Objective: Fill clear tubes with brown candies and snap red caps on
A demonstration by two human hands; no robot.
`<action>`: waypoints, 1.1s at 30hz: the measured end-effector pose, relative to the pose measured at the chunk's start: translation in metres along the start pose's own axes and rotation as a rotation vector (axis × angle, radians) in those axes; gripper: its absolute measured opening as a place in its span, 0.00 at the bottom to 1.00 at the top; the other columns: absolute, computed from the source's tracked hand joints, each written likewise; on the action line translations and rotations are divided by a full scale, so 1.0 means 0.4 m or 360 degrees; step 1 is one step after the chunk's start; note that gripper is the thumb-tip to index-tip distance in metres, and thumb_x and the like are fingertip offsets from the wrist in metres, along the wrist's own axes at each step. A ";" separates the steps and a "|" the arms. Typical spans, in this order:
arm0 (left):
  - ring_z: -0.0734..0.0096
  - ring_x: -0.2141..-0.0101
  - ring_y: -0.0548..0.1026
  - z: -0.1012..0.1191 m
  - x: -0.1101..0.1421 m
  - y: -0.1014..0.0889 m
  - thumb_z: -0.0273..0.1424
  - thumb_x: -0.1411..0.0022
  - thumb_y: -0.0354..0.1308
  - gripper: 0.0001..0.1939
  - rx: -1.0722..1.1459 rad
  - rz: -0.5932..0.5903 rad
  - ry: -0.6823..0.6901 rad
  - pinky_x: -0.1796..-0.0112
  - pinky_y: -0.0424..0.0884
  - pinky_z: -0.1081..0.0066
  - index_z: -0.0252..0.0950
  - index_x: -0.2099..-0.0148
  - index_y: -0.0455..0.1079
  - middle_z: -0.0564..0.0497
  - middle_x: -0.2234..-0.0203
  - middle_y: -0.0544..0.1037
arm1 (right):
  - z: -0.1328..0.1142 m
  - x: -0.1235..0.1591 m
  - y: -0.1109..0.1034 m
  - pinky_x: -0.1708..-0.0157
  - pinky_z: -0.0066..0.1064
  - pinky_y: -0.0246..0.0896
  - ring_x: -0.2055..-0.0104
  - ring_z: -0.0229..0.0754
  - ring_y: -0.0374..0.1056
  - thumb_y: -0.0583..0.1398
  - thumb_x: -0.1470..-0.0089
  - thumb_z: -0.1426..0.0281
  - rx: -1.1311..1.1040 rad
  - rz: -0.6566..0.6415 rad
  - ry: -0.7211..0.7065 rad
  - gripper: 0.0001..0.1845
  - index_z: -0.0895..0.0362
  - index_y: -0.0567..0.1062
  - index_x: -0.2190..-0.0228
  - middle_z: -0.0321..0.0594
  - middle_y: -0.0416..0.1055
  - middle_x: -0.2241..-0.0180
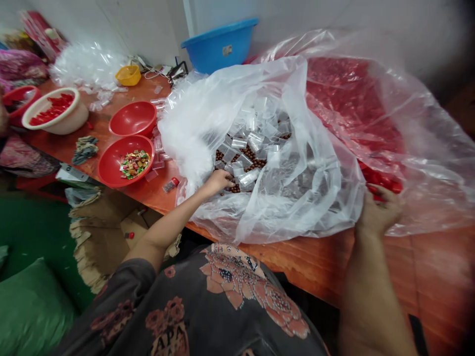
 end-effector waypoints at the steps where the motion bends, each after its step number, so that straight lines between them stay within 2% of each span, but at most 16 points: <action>1: 0.72 0.74 0.70 -0.002 -0.009 0.013 0.26 0.57 0.66 0.07 0.0068 -0.0006 0.0001 0.68 0.65 0.71 0.31 0.70 0.76 0.53 0.78 0.75 | 0.003 0.000 -0.013 0.67 0.36 0.58 0.71 0.39 0.61 0.59 0.57 0.77 -0.0069 0.0179 0.0126 0.08 0.54 0.64 0.75 0.37 0.62 0.73; 3: 0.73 0.74 0.71 -0.006 -0.020 0.034 0.26 0.56 0.66 0.09 0.0211 -0.0001 -0.0002 0.68 0.66 0.73 0.30 0.68 0.75 0.53 0.76 0.76 | 0.009 0.005 -0.037 0.69 0.37 0.57 0.74 0.37 0.58 0.56 0.56 0.79 -0.0225 0.0435 0.0425 0.12 0.51 0.59 0.76 0.33 0.58 0.76; 4: 0.74 0.74 0.71 -0.007 -0.022 0.040 0.24 0.56 0.66 0.10 0.0280 0.0011 -0.0008 0.69 0.67 0.73 0.30 0.67 0.73 0.53 0.75 0.76 | 0.008 0.008 -0.046 0.72 0.37 0.56 0.77 0.36 0.57 0.54 0.56 0.80 -0.0317 0.0495 0.0543 0.13 0.50 0.56 0.75 0.31 0.56 0.77; 6: 0.74 0.73 0.73 -0.009 -0.021 0.048 0.22 0.56 0.65 0.13 0.0410 0.0037 -0.0028 0.69 0.68 0.74 0.30 0.64 0.71 0.52 0.73 0.76 | 0.002 0.014 -0.059 0.76 0.35 0.51 0.80 0.34 0.53 0.53 0.56 0.80 -0.0545 0.0483 0.0694 0.14 0.50 0.54 0.74 0.29 0.55 0.78; 8: 0.74 0.74 0.73 -0.005 -0.011 0.050 0.20 0.55 0.63 0.16 0.0521 0.0052 -0.0049 0.69 0.70 0.73 0.30 0.61 0.68 0.51 0.71 0.76 | -0.011 0.020 -0.068 0.78 0.33 0.47 0.81 0.32 0.51 0.53 0.60 0.80 -0.0782 0.0373 0.0699 0.14 0.50 0.56 0.73 0.28 0.56 0.78; 10: 0.75 0.74 0.74 0.003 0.005 0.048 0.20 0.55 0.63 0.19 0.0707 0.0051 -0.0072 0.70 0.71 0.72 0.32 0.59 0.66 0.50 0.69 0.77 | -0.027 0.028 -0.077 0.77 0.30 0.46 0.79 0.30 0.51 0.54 0.64 0.80 -0.0965 0.0235 0.0633 0.16 0.51 0.62 0.71 0.29 0.59 0.75; 13: 0.76 0.73 0.75 0.024 0.038 0.032 0.23 0.56 0.67 0.22 0.1025 0.0044 -0.0088 0.71 0.71 0.74 0.34 0.57 0.66 0.51 0.66 0.76 | -0.057 0.049 -0.095 0.77 0.30 0.46 0.77 0.31 0.54 0.55 0.68 0.78 -0.1127 0.0080 0.0534 0.25 0.47 0.71 0.64 0.34 0.66 0.68; 15: 0.77 0.71 0.75 0.041 0.061 0.012 0.25 0.56 0.69 0.23 0.1119 0.0070 -0.0044 0.70 0.71 0.76 0.34 0.56 0.67 0.51 0.65 0.77 | -0.083 0.067 -0.105 0.77 0.31 0.46 0.76 0.32 0.56 0.56 0.70 0.77 -0.1221 -0.0001 0.0567 0.28 0.45 0.74 0.63 0.37 0.69 0.64; 19: 0.75 0.67 0.76 0.066 0.102 -0.032 0.28 0.57 0.72 0.26 0.1221 0.0124 0.0063 0.66 0.71 0.75 0.32 0.54 0.71 0.49 0.64 0.79 | -0.172 0.101 -0.121 0.78 0.28 0.46 0.73 0.32 0.61 0.57 0.72 0.77 -0.1574 -0.0224 0.0582 0.26 0.44 0.79 0.67 0.38 0.73 0.61; 22: 0.71 0.65 0.77 0.076 0.129 -0.052 0.29 0.58 0.73 0.27 0.1339 0.0090 0.0062 0.63 0.73 0.69 0.33 0.54 0.72 0.48 0.63 0.79 | -0.246 0.129 -0.121 0.81 0.23 0.47 0.75 0.30 0.62 0.63 0.70 0.76 -0.1745 -0.0452 0.0589 0.21 0.50 0.80 0.67 0.38 0.74 0.68; 25: 0.69 0.65 0.78 0.085 0.150 -0.054 0.27 0.58 0.73 0.25 0.1435 0.0034 0.0039 0.60 0.74 0.64 0.33 0.55 0.74 0.48 0.63 0.80 | -0.297 0.164 -0.103 0.84 0.20 0.49 0.77 0.31 0.65 0.69 0.70 0.73 -0.1726 -0.0546 0.0681 0.20 0.57 0.80 0.67 0.39 0.74 0.75; 28: 0.69 0.64 0.78 0.098 0.166 -0.040 0.25 0.57 0.71 0.23 0.1445 -0.0022 0.0044 0.58 0.73 0.64 0.33 0.56 0.75 0.48 0.62 0.80 | -0.345 0.220 -0.061 0.83 0.18 0.57 0.77 0.31 0.67 0.72 0.73 0.73 -0.1682 -0.0712 0.0828 0.24 0.58 0.80 0.66 0.41 0.76 0.74; 30: 0.70 0.63 0.77 0.108 0.176 -0.022 0.23 0.57 0.71 0.23 0.1427 -0.0068 0.0064 0.57 0.72 0.65 0.34 0.55 0.76 0.47 0.60 0.79 | -0.385 0.266 -0.027 0.80 0.19 0.62 0.76 0.31 0.69 0.73 0.72 0.72 -0.1641 -0.0893 0.0870 0.23 0.57 0.80 0.67 0.39 0.76 0.73; 33: 0.71 0.62 0.77 0.129 0.193 0.007 0.23 0.57 0.71 0.25 0.1349 -0.0146 0.0127 0.57 0.71 0.68 0.34 0.54 0.76 0.47 0.59 0.80 | -0.453 0.334 0.023 0.76 0.22 0.68 0.75 0.31 0.70 0.73 0.66 0.67 -0.1621 -0.1222 0.0828 0.21 0.55 0.81 0.65 0.36 0.76 0.73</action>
Point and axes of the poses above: each hand's wrist, its own x-axis away from the middle knuckle, its own y-axis out of the palm, z = x × y, the point moved 5 cm from there along -x, towards the middle knuckle
